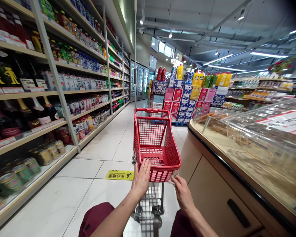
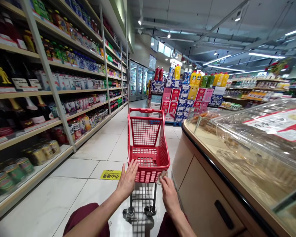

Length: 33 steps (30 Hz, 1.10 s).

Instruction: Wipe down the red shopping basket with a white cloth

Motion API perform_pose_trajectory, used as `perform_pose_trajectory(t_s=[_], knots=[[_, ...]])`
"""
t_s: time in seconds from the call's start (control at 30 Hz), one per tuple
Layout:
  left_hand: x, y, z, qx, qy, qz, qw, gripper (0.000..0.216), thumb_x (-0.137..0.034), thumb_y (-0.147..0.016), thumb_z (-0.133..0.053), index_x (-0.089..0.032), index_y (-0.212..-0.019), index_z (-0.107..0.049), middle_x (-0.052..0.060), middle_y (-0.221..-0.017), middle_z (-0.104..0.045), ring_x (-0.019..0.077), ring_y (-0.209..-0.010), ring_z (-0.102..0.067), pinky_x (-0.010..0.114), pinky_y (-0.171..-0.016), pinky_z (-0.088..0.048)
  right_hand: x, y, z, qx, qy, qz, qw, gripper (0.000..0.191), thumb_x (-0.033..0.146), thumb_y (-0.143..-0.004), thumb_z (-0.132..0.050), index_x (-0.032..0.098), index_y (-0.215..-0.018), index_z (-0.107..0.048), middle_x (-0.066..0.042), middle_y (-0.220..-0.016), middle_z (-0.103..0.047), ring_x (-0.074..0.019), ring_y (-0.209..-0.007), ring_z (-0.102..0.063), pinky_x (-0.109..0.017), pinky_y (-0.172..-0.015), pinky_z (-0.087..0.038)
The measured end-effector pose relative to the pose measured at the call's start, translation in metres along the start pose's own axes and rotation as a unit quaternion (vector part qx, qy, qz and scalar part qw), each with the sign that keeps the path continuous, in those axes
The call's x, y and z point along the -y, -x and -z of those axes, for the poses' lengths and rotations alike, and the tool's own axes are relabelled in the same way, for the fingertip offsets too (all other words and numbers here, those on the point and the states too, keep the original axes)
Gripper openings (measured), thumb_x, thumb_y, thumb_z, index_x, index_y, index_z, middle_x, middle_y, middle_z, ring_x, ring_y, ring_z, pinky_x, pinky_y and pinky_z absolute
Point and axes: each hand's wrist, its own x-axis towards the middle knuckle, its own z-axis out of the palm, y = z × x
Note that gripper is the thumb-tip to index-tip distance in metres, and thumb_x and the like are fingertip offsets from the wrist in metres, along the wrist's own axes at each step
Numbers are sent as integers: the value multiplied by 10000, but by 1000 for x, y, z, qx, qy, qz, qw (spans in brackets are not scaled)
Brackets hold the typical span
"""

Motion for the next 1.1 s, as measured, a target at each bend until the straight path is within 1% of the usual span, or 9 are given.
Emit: perform_pose_trajectory(t_s=[0.1, 0.2, 0.3, 0.37, 0.47, 0.57, 0.77, 0.93, 1.1], knots=[[2, 1, -2, -16, -10, 37, 999, 700, -2, -678, -336, -103, -1358, -203, 99, -1426, -215, 208, -1325, -91, 498, -1053, -150, 2, -9, 1, -31, -1, -27, 999, 313, 229, -855, -376, 222, -1110, -558, -80, -1147, -541, -205, -1090, -471, -404, -895, -434], [3, -1, -3, -15, -28, 71, 997, 652, -18, -701, -337, -88, -1343, -251, 97, -1423, -226, 218, -1322, -109, 478, -1054, -169, 25, -32, -17, -61, -8, -55, 997, 346, 233, -871, -333, 209, -1157, -526, -95, -1203, -517, -218, -1155, -421, -474, -945, -377], [6, -2, -3, -10, -48, 70, 996, 617, -26, -721, -319, -102, -1333, -286, 76, -1419, -247, 206, -1318, -133, 446, -1055, -192, 61, -47, -48, -32, -52, -4, 998, 336, 218, -869, -344, 231, -1133, -551, -74, -1183, -546, -197, -1146, -446, -446, -947, -392], [10, -1, -2, -13, -61, 57, 996, 621, -25, -724, -313, -118, -1337, -280, 67, -1420, -249, 193, -1320, -130, 433, -1058, -189, 69, -50, -56, 1, -65, 27, 997, 329, 206, -863, -364, 250, -1121, -564, -60, -1167, -566, -188, -1140, -458, -421, -934, -414], [15, 1, -1, -20, -69, 33, 997, 632, -23, -726, -313, -130, -1347, -258, 62, -1424, -241, 177, -1324, -103, 428, -1066, -159, 49, -48, -41, 28, -47, 3, 999, 343, 220, -868, -358, 242, -1159, -539, -76, -1183, -556, -194, -1126, -471, -438, -926, -419], [15, 1, -2, -22, -59, 36, 997, 612, -68, -744, -342, -105, -1348, -248, 87, -1428, -223, 200, -1326, -91, 437, -1065, -149, 27, -45, -27, 10, -7, -59, 998, 354, 242, -875, -338, 229, -1175, -526, -85, -1214, -531, -208, -1141, -457, -466, -941, -398], [12, -3, -7, -20, -56, 32, 998, 616, -104, -754, -353, -108, -1356, -223, 88, -1430, -219, 202, -1327, -79, 440, -1064, -138, 49, -45, -51, 25, -60, 27, 998, 368, 178, -870, -357, 269, -1197, -501, -63, -1224, -530, -193, -1210, -387, -460, -970, -376], [19, -5, -7, -3, -56, 23, 998, 654, -144, -745, -390, -99, -1365, -184, 99, -1431, -215, 209, -1328, -66, 441, -1062, -137, 30, -51, -39, 14, -5, -60, 998, 385, 239, -876, -366, 266, -1255, -432, -72, -1269, -487, -202, -1194, -403, -471, -960, -377], [24, -5, -5, -11, -68, 17, 997, 633, -158, -757, -380, -113, -1362, -200, 90, -1429, -228, 199, -1328, -78, 422, -1058, -165, 45, -51, -60, 48, -42, 37, 997, 361, 194, -875, -358, 272, -1198, -499, -58, -1237, -520, -189, -1202, -395, -451, -961, -377]])
